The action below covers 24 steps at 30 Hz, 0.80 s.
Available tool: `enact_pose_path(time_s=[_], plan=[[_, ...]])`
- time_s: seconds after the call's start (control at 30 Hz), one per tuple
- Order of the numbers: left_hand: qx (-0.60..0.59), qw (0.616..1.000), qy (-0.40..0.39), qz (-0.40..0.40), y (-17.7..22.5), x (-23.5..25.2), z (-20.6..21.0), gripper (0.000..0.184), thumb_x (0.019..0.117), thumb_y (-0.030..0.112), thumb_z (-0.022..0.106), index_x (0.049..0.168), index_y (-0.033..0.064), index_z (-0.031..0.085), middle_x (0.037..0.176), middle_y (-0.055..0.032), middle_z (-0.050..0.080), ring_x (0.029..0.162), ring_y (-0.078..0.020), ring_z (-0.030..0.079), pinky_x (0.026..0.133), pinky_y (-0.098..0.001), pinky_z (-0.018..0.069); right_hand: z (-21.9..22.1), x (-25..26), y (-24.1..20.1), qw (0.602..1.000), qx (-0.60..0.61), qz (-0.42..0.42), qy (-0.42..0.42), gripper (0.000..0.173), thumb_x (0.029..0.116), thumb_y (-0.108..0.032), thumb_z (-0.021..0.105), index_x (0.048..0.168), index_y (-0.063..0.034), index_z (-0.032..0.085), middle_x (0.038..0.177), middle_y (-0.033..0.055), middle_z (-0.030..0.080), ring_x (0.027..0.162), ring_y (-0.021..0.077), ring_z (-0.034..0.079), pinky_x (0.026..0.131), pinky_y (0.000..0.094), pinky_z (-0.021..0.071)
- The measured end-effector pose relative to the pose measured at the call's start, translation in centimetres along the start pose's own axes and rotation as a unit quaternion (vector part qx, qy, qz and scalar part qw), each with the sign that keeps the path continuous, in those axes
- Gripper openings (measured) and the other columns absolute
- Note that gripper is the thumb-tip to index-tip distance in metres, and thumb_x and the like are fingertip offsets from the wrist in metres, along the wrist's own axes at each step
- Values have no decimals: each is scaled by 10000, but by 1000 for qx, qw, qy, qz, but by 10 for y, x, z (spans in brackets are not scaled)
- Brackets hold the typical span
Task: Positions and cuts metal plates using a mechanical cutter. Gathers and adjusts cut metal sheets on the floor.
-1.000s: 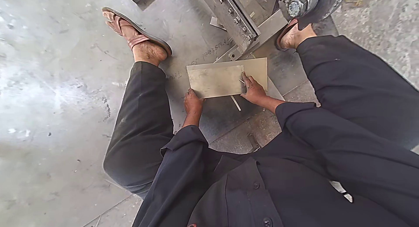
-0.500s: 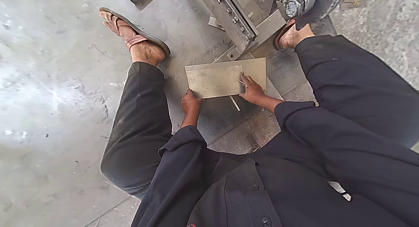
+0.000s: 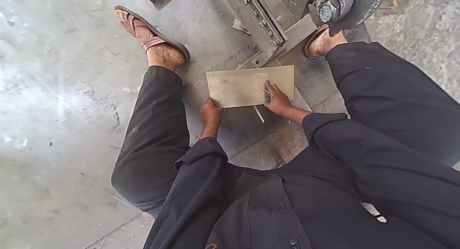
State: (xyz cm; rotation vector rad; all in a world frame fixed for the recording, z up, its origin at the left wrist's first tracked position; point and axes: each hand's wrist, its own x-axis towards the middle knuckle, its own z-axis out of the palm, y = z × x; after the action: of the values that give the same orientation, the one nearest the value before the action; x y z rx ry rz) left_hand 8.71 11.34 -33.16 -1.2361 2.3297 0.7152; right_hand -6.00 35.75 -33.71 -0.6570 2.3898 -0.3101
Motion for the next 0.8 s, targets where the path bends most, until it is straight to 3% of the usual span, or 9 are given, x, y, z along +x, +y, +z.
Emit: enact_pose_path(time_s=[0.47,0.67,0.8], plan=[[2,1000,-3,2,1,-2,-2,666,814,256,873,1359,-5,592,1277,-235,660,1257,-397,606,1088,-578,452,3,-1,-5,1000,-6,5,-1,1018,835,-130,765,1657,-70,167,1469,189,490,1193,343,641,943,487,576],[-1,1000,-1,7,0,-1,-1,685,818,252,869,1382,-7,578,1278,-234,663,1269,-399,599,1100,-573,444,-1,0,-4,1000,7,5,-14,1028,836,-99,779,1659,-70,164,1523,188,458,1255,337,612,989,487,557],[-2,1000,4,12,-3,1,1,661,812,252,876,1346,-17,593,1253,-240,669,1253,-401,606,1098,-578,438,-2,0,-4,1000,3,-1,-17,1049,827,-110,799,1661,-78,163,1477,189,491,1240,339,615,992,480,556]])
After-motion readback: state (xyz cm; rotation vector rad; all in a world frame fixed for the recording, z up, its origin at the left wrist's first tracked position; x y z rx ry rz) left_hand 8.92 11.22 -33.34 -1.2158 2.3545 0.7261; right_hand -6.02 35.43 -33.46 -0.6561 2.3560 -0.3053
